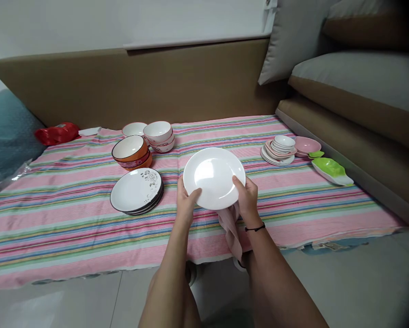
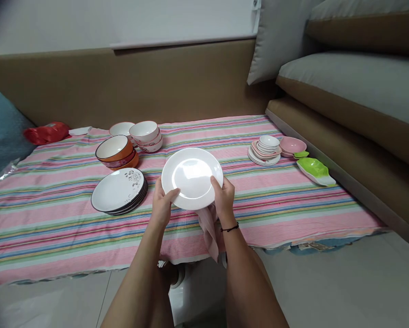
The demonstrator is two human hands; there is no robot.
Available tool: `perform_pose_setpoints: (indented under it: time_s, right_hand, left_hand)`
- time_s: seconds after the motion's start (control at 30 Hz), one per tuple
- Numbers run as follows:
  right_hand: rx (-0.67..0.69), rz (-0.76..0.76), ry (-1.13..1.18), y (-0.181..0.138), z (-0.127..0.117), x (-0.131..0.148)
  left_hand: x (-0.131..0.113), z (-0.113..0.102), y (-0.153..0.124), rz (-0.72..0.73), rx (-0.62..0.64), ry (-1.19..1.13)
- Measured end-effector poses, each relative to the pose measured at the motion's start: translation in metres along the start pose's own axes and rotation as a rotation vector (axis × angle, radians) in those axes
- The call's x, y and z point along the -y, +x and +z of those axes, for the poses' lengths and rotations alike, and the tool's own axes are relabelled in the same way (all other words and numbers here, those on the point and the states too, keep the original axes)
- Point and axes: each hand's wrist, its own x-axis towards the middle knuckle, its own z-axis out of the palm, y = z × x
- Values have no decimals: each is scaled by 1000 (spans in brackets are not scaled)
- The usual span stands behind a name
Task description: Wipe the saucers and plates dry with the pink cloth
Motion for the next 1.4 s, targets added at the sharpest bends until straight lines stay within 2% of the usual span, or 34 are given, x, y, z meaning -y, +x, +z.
perform_pose_setpoints:
  time_s: [0.67, 1.07, 1.4]
  right_hand:
    - [-9, 26, 42, 0, 2, 0]
    - [-23, 11, -7, 0, 1, 0]
    - [-38, 8, -29, 1, 2, 0]
  left_hand:
    - [1, -2, -1, 25, 25, 15]
    - [3, -4, 3, -43, 1, 24]
    - [-2, -2, 0, 4, -5, 21]
